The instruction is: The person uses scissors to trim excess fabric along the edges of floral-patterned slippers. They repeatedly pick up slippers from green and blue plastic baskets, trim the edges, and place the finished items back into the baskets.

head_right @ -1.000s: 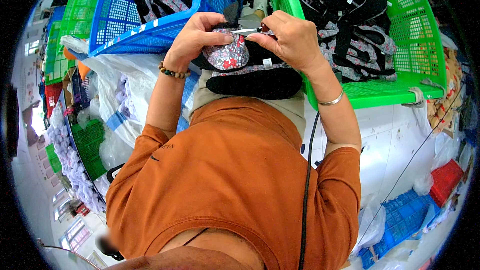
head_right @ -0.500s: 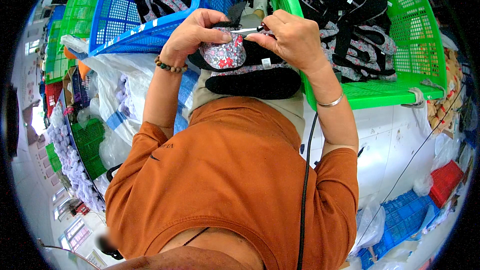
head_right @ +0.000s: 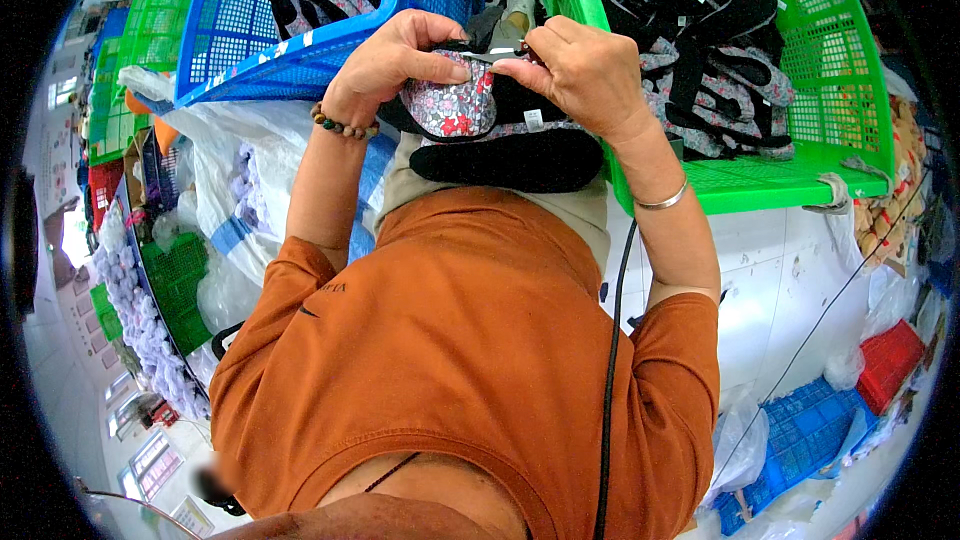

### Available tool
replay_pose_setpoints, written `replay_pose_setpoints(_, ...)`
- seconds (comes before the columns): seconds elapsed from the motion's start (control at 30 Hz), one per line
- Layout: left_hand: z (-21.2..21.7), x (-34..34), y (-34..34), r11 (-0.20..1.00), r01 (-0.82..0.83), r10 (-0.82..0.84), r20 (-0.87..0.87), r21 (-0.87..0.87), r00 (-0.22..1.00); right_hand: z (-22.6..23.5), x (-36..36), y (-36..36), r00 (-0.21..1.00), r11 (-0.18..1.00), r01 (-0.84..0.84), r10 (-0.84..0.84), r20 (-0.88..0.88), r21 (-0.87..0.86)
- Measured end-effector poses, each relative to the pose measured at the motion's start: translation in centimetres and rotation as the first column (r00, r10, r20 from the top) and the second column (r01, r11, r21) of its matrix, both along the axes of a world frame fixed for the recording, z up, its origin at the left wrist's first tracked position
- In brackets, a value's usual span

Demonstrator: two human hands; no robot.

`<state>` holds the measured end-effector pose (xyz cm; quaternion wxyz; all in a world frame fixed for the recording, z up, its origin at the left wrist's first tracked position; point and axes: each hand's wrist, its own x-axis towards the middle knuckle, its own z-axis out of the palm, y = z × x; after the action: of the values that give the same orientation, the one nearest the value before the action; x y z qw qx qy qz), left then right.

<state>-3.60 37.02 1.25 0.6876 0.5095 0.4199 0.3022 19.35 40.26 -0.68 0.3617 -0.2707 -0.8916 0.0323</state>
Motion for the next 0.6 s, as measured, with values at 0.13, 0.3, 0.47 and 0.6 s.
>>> replay_pose_setpoints(0.13,0.09,-0.05,-0.14,1.0,-0.005,0.005,0.036,0.001,0.999,-0.16,-0.17,-0.03,0.999,0.995,-0.038,0.035,-0.036,-0.092)
replay_pose_setpoints(0.3,0.28,-0.19,-0.15,1.0,-0.001,0.0,0.06,0.011,0.998,-0.44,-0.44,0.07,0.989,0.965,-0.113,0.088,-0.116,-0.235)
replay_pose_setpoints(0.47,0.2,-0.02,-0.23,1.0,-0.021,0.021,0.042,-0.002,0.999,-0.51,-0.38,0.19,0.988,0.962,-0.13,0.106,-0.112,-0.24)
replay_pose_setpoints(0.6,0.19,-0.1,-0.19,1.0,-0.013,0.013,0.031,-0.009,0.999,-0.46,-0.22,0.18,0.996,0.978,-0.087,0.079,-0.049,-0.19)
